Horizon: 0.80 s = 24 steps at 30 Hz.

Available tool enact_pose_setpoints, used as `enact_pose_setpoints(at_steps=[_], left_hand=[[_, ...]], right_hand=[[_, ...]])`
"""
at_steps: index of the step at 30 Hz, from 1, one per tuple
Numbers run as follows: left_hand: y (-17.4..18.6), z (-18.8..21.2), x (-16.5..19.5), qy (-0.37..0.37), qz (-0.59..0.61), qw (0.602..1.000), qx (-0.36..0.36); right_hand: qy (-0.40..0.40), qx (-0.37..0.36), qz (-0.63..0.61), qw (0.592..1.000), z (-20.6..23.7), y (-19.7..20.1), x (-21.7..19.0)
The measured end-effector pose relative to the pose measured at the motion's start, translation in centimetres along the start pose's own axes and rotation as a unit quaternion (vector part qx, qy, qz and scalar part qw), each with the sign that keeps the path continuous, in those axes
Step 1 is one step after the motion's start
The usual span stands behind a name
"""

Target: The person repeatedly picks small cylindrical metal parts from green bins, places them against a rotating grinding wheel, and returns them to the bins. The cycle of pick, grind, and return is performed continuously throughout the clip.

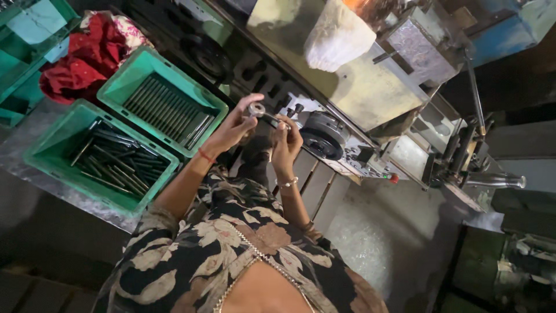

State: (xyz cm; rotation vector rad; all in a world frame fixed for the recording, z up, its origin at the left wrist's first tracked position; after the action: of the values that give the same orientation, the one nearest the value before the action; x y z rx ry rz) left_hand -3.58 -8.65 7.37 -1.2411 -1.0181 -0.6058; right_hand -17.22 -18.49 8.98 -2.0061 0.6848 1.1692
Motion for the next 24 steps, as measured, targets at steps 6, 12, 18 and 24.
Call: enact_pose_setpoints(at_steps=[6, 12, 18, 24], left_hand=[[-1.3, -0.2, 0.6, -0.098, -0.11, 0.98, 0.132], [-1.6, 0.9, 3.7, -0.292, -0.545, 0.786, 0.019], [-1.8, -0.1, 5.7, -0.253, -0.434, 0.859, 0.102], [-0.1, -2.8, 4.0, 0.197, -0.027, 0.969, 0.147]], right_hand=[[0.13, -0.061, 0.2, 0.969, 0.4, 0.2, -1.2], [-0.469, -0.027, -0.207, 0.858, 1.1, 2.9, 4.1], [-0.431, 0.015, -0.206, 0.879, -0.3, 3.8, 5.4], [0.175, -0.287, 0.348, 0.875, -4.2, 2.1, -0.4]])
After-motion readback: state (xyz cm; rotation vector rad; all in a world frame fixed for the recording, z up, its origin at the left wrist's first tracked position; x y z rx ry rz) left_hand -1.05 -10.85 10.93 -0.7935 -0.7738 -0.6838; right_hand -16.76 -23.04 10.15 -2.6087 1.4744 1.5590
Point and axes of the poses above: each hand's wrist, its own z-axis away from the middle knuckle, its own y-axis out of the back of the hand, x = y × z, the point moved 4 cm from there along -z, towards the middle knuckle, and after that the axes turned 12 degrees about y, right-handed, at the moved point
